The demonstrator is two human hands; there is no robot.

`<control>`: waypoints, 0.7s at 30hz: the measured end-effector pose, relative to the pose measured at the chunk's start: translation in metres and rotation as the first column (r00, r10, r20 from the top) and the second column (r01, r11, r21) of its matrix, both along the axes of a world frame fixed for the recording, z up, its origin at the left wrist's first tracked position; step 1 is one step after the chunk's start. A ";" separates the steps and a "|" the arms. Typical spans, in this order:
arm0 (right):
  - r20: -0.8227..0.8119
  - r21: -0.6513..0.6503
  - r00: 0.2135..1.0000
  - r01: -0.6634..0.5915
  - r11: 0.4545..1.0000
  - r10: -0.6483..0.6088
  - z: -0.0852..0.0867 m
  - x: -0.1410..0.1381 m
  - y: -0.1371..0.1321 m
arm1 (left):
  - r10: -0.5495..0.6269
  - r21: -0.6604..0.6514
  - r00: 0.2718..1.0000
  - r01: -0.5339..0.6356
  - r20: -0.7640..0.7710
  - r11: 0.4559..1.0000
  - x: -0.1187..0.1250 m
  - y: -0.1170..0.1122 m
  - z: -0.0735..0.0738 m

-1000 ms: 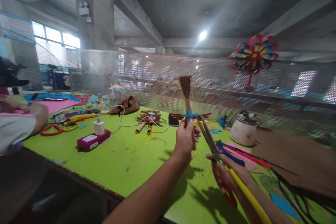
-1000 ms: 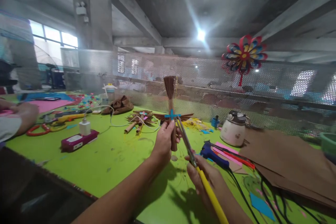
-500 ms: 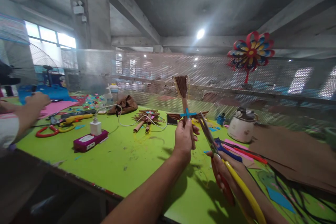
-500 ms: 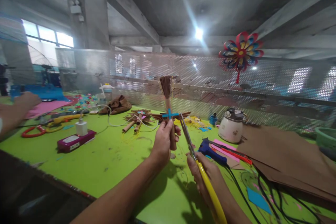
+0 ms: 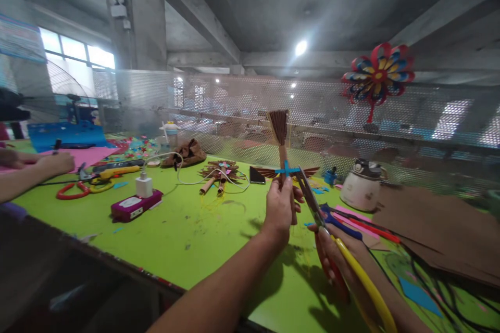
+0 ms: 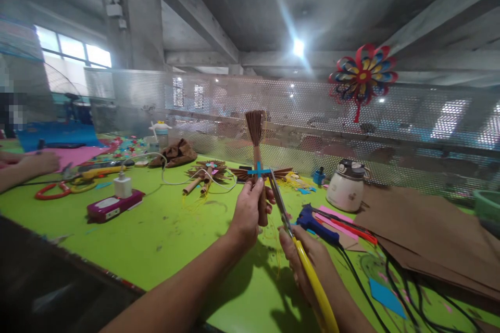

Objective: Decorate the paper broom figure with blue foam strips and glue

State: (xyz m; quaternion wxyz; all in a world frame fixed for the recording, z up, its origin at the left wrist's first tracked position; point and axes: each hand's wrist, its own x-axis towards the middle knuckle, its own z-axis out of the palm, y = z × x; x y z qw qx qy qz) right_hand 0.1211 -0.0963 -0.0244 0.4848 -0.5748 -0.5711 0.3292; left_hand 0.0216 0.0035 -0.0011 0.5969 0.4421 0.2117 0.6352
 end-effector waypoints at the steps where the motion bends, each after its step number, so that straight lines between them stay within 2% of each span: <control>1: -0.002 0.001 1.000 0.001 1.000 -0.001 0.000 0.000 0.000 | -0.003 0.004 1.000 0.003 -0.003 1.000 0.001 0.000 -0.001; 14: -0.027 0.028 1.000 0.006 1.000 -0.005 0.008 -0.003 -0.004 | -0.046 0.022 0.996 0.048 -0.073 0.999 0.004 -0.012 0.000; 21: -0.040 -0.029 0.999 0.015 0.999 -0.016 0.008 -0.003 -0.002 | -0.063 0.018 0.994 0.065 -0.094 0.998 0.007 -0.015 -0.002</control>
